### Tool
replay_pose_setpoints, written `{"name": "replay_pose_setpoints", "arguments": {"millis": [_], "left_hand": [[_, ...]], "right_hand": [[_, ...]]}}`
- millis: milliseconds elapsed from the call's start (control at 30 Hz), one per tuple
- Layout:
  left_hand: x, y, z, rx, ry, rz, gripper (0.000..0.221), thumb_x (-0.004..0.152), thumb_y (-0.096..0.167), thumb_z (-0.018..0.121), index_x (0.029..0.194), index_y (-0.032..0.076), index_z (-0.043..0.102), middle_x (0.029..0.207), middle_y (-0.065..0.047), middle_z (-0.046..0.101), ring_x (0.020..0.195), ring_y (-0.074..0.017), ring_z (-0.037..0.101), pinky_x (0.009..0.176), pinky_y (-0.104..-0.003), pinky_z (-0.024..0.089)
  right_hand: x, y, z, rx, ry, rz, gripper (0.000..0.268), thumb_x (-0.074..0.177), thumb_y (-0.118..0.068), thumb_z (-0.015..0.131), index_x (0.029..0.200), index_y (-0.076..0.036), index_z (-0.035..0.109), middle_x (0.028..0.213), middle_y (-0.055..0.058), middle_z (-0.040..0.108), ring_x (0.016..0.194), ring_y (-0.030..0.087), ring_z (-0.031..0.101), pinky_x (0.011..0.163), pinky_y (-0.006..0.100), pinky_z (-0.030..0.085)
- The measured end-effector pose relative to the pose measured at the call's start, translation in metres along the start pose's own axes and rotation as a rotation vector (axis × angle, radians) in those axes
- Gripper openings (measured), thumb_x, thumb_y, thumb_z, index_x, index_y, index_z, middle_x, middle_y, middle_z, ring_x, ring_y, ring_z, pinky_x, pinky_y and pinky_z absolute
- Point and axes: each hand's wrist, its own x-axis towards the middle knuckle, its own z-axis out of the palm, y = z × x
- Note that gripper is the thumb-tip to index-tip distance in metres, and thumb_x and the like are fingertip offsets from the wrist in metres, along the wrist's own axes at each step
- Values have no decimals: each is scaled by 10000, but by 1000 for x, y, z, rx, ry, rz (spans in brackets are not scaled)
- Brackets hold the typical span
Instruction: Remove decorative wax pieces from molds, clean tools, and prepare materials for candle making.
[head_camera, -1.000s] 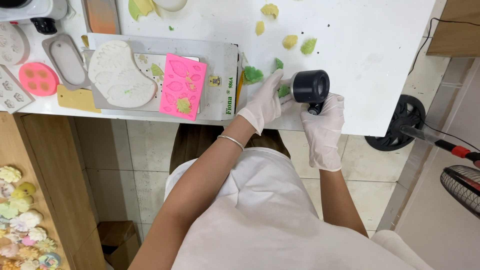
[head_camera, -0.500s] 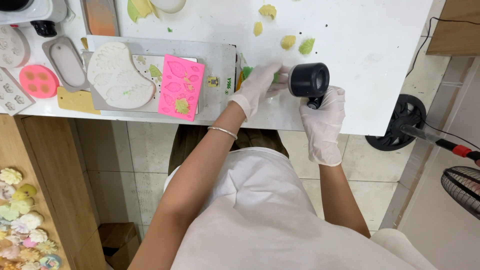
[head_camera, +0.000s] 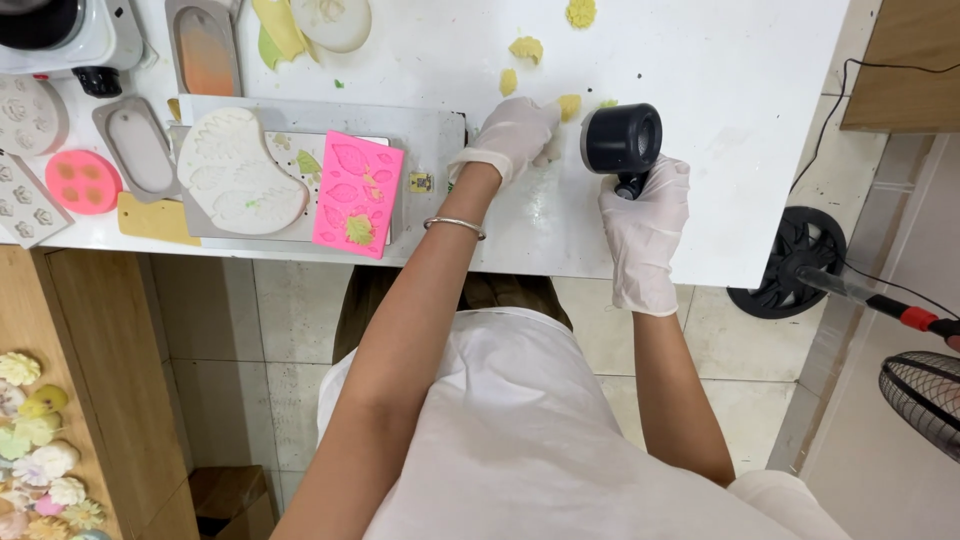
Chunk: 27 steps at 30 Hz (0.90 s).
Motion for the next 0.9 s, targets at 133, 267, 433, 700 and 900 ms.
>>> {"name": "replay_pose_setpoints", "arguments": {"millis": [133,267,433,700,900], "left_hand": [[23,-9,2,80,56,29,379,960,355,530,926,20,705,835,-141,767,742,-268,708,733,-402,561],[35,-15,12,635,220,171,306,1004,269,558,975,47,767,1009,-227,723,939,-381,694,816,-456,545],[35,-2,21,848,146,192,190,884,126,669,1040,77,765,1110,-185,714,1020,-349,707,838,-423,580],[43,-13,26,998,199,354,289,826,72,726,1112,26,721,1250,-194,607,1089,-330,680,855,-390,581],[37,-9,19,1001,132,376,272,848,70,718,1119,48,711,1240,-178,624,1056,-331,701,824,-416,589]], "right_hand": [[-3,0,-1,44,-7,56,178,857,2,711,1027,-31,667,988,84,567,884,193,568,788,318,508],[-8,1,5,90,-38,87,173,858,8,700,1024,-28,666,966,68,561,872,172,550,784,302,498],[-3,-6,15,103,-24,44,179,845,8,714,1017,-22,672,994,77,551,863,164,549,769,293,499],[2,-1,20,176,-34,61,227,872,-22,749,1087,-2,679,1006,59,537,827,136,556,748,266,487],[-2,6,23,162,-46,103,285,854,-6,724,1134,8,668,1066,53,534,850,118,568,785,256,503]]}}
